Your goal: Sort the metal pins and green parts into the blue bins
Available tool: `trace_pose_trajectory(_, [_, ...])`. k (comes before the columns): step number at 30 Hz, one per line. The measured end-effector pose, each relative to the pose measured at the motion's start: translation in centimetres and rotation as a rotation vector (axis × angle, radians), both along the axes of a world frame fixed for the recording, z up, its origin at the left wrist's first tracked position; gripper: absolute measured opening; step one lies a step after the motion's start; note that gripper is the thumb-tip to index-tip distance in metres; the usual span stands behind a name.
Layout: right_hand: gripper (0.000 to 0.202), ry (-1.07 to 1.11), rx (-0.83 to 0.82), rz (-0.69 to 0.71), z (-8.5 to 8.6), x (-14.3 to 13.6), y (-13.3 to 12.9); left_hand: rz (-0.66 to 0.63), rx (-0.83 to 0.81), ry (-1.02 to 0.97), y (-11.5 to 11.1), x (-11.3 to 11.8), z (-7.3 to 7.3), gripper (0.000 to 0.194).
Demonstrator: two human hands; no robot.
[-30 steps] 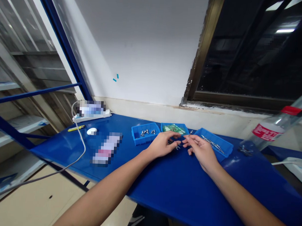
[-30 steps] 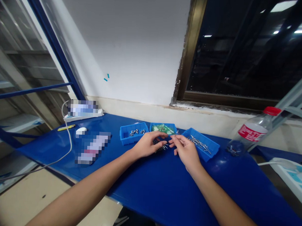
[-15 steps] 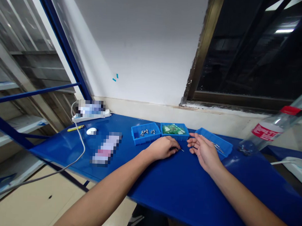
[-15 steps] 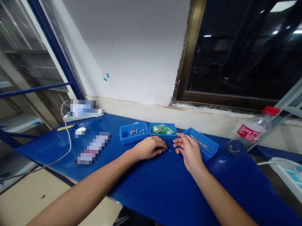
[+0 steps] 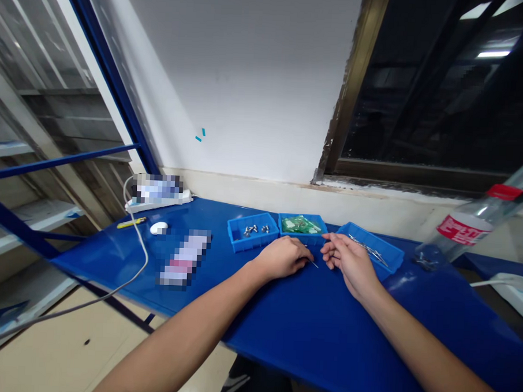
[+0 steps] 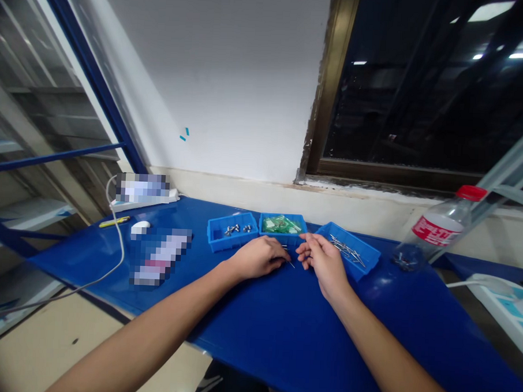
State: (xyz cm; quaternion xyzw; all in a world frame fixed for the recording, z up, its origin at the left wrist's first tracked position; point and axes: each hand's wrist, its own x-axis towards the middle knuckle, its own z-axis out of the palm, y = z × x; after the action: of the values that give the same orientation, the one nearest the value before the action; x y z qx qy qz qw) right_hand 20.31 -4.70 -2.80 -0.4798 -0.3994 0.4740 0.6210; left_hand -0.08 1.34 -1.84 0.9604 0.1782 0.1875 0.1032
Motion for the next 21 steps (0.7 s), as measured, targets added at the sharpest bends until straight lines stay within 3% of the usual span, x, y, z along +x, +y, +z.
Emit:
trace_pose_trajectory(8, [0.052,-0.025,0.003,0.007,0.3,-0.2,-0.2,0.040,-0.011,-0.032,-0.2,0.0,0.4,0.019])
trace_pose_trajectory(21, [0.051,-0.163,0.061,0.033,-0.6,0.2,0.2,0.264,-0.264,-0.396,-0.5,0.1,1.1,0.008])
